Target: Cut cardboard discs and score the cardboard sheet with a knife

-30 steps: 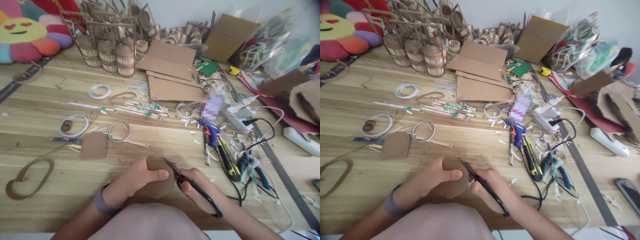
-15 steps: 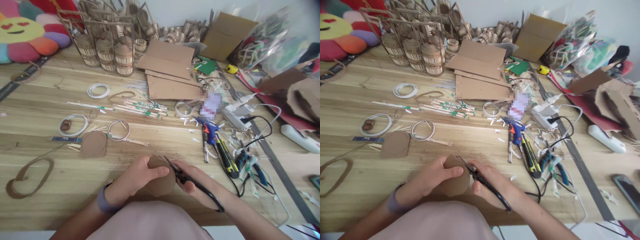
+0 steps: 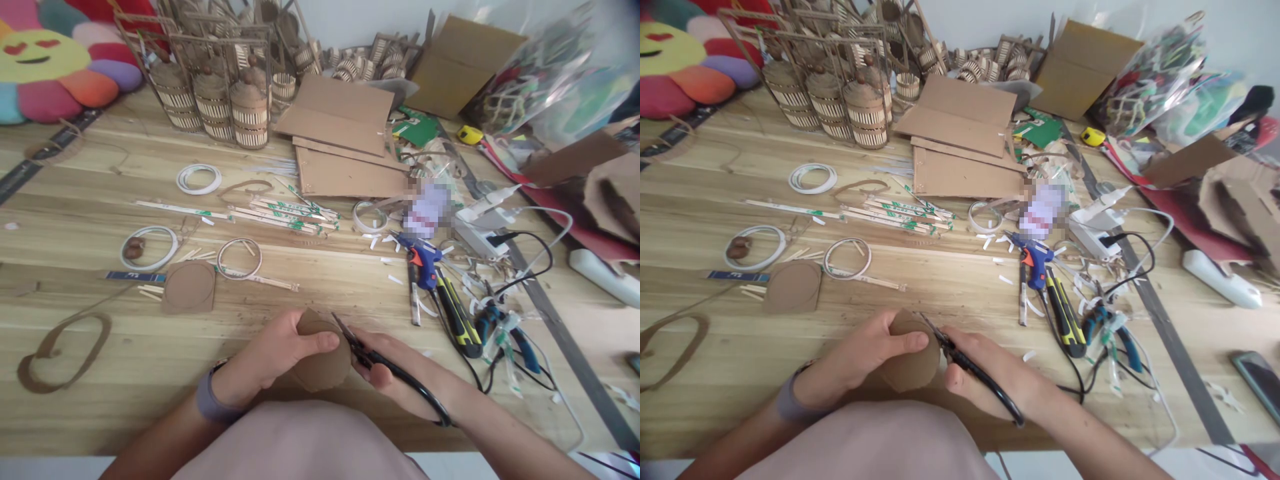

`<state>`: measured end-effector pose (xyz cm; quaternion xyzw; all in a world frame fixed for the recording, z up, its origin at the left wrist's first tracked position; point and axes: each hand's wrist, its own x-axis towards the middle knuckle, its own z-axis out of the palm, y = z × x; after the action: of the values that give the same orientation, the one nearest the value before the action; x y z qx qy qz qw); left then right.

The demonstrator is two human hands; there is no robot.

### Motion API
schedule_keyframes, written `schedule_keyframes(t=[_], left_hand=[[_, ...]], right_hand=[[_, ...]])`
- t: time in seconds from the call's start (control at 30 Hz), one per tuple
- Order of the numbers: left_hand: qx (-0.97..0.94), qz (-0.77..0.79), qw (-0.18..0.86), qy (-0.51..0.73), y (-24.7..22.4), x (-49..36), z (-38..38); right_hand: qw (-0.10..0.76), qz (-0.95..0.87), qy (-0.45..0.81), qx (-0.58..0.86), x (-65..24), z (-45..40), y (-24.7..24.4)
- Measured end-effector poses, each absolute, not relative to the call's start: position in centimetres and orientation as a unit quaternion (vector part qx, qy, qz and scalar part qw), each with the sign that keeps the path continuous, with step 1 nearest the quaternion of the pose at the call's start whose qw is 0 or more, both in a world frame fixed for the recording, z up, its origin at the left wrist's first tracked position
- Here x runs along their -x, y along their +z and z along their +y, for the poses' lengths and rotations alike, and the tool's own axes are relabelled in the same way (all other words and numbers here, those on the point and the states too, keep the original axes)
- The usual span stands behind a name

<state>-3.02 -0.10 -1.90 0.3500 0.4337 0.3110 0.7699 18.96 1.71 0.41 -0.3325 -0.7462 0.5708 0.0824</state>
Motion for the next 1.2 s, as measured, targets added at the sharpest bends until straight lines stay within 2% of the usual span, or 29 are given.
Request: schedule_keyframes(t=[0.87,1.1,1.2], left_hand=[[-0.389,0.427,0.756,0.307,-2.1,2.9,-0.1],[-0.374,0.423,0.770,0.298,-2.0,2.9,-0.1],[-0.359,0.446,0.760,0.308,-2.0,2.9,0.0]], right_hand=[[0.076,-0.755,0.537,0.368,-18.9,0.7,0.6],[0.049,-0.760,0.508,0.403,-18.7,0.7,0.6],[0.070,-0.763,0.495,0.410,-18.7,0.6,0.5]])
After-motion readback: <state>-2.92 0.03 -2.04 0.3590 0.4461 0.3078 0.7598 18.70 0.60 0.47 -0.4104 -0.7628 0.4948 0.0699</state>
